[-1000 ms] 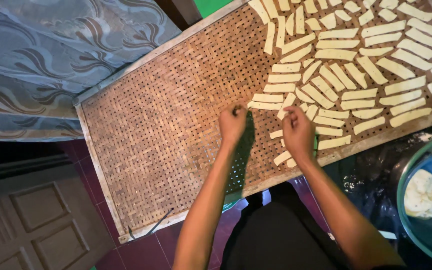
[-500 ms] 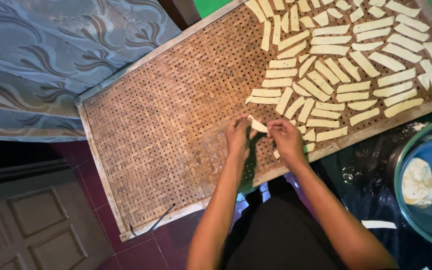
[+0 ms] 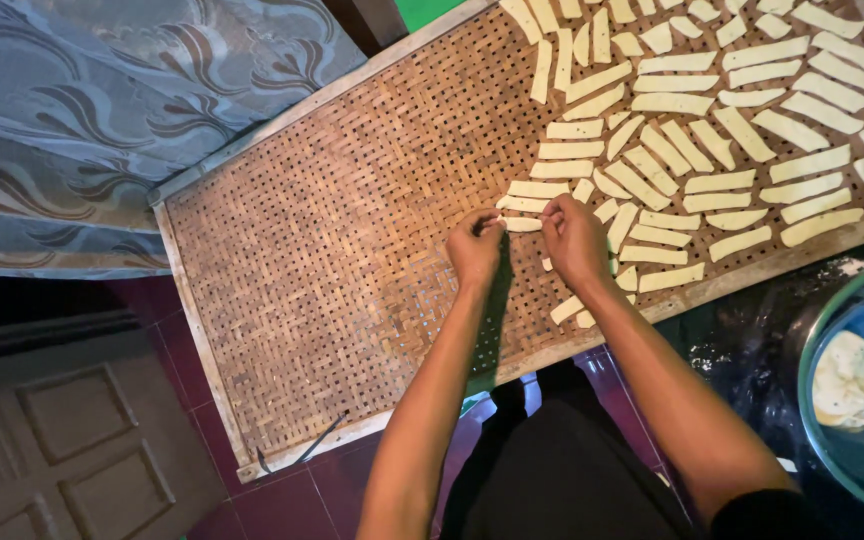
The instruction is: Cutting dough into strips, arranging them on a drying rack, and processing dough balls through a manual pasta machine.
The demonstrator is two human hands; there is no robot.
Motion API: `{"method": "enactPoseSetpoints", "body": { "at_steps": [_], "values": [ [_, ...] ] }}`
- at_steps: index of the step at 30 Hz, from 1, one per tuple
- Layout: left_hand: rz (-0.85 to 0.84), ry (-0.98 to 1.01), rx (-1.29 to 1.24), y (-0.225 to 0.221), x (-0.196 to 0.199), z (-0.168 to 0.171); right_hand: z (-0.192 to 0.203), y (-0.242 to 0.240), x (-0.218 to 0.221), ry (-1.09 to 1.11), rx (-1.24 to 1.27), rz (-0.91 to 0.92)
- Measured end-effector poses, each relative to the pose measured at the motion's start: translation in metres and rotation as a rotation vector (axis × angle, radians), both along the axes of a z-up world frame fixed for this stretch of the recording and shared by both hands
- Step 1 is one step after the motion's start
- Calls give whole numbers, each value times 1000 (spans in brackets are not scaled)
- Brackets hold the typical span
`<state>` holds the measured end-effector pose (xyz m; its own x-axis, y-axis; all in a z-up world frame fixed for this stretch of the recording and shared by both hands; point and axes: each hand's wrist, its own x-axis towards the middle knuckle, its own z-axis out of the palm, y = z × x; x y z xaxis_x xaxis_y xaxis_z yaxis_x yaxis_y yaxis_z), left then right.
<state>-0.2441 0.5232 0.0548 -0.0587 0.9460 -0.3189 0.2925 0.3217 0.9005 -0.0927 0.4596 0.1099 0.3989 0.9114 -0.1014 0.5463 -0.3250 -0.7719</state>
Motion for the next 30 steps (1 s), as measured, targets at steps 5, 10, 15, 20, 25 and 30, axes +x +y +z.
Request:
{"method": "enactPoseSetpoints", "body": {
  "at_steps": [5,10,15,20,25,30],
  "values": [
    [-24,46,20,0,5,15,-6,2,0,-104,22,25],
    [-38,77,69,0,9,25,-18,3,1,-179,87,45],
    [-114,301,254,1,10,-11,-52,1,7,-398,193,73],
    [-167,394,339,-8,2,9,-28,-13,10,-476,223,64],
    [-192,347,422,-37,-2,45,1,-77,20,-346,307,-61],
    [-291,240,377,-100,1,37,12,-189,8,-300,345,-248]
  ]
}}
